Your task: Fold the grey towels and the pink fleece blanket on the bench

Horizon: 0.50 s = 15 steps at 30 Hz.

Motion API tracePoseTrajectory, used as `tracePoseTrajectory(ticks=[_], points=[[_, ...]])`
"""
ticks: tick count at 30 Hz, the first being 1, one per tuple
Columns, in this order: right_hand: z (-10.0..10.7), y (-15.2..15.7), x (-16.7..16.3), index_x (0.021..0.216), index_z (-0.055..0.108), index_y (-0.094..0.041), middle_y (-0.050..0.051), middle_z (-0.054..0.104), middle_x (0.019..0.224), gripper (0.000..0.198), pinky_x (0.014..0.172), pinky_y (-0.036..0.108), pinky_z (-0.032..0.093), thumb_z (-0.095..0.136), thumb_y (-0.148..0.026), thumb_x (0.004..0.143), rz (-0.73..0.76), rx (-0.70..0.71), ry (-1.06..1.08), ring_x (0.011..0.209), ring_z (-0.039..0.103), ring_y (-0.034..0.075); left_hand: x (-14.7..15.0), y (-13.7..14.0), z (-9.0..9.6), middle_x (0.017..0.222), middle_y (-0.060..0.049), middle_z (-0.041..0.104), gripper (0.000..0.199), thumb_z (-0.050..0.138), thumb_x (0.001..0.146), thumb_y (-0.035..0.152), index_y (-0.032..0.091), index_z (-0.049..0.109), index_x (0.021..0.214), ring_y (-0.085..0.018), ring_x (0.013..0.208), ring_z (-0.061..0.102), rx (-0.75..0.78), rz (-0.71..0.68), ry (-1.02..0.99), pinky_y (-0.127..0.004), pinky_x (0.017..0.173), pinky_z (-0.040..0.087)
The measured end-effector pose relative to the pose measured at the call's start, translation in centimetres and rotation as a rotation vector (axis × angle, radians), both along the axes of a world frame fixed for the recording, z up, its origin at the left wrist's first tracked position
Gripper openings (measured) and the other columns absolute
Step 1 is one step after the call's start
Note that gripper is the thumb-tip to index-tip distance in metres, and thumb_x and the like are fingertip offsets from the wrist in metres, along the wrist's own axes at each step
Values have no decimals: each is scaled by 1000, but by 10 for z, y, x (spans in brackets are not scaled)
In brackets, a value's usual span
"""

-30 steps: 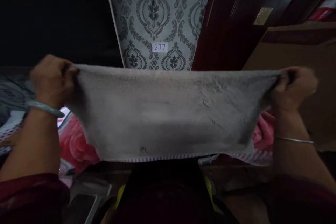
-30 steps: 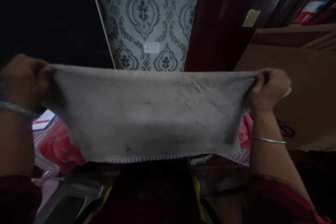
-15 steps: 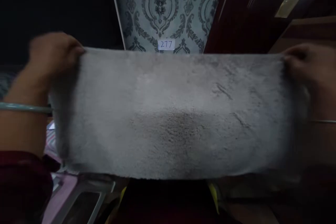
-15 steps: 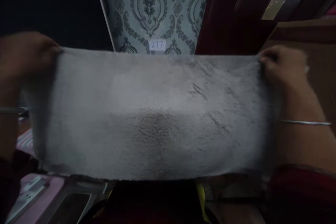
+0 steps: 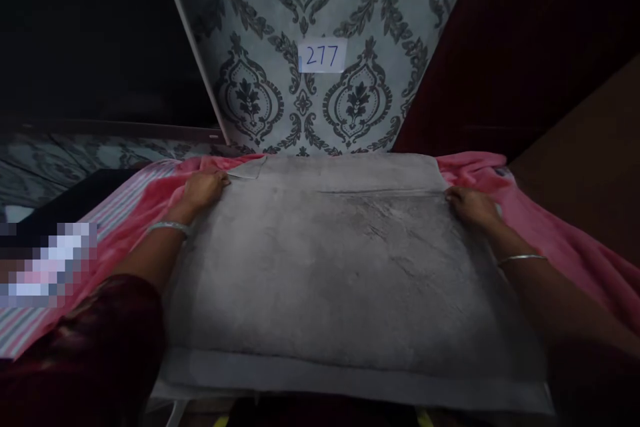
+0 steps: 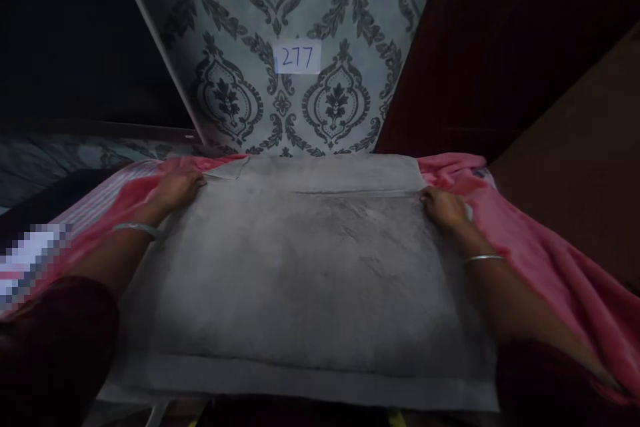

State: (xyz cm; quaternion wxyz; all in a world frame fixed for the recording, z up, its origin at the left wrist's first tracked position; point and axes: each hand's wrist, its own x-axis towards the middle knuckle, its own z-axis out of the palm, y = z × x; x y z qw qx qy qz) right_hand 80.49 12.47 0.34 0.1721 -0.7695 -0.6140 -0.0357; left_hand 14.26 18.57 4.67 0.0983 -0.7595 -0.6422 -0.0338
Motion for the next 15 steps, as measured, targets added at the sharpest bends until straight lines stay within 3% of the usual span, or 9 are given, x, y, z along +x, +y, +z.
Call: tracePoseTrajectory(ticks=[4,7,11,15], points=[[0,15,11,97,73,-18,12,73,93,18,75,38,43,58,-20,86,17,51,-25,82,62,25,-7,11,5,122,-16,66,36,42,100,32,10,69,106,-30,122,57,65,-7,34,-44,105,43],[-12,14,-1,104,74,-16,17,73,108,24,82,40,45,56,-21,88,-1,-29,-76,97,64,29,-5,12,-5,130,-18,63,34,43,98,27,8,68,111,-33,132,50,-4,68,-78,-48,111,38],[-26,-11,-5,127,68,-9,24,68,127,41,95,42,47,52,-23,92,-58,-93,-94,117,61,32,-14,-1,-22,138,-20,61,41,52,90,22,9,64,126,-32,129,56,-82,163,-222,-42,111,43],[-27,-50,16,146,52,0,26,67,130,58,93,36,49,48,-27,95,-231,-128,77,117,64,31,-37,-29,-25,137,-16,65,50,53,86,20,12,60,134,-30,125,62,-63,241,-331,-38,105,49]])
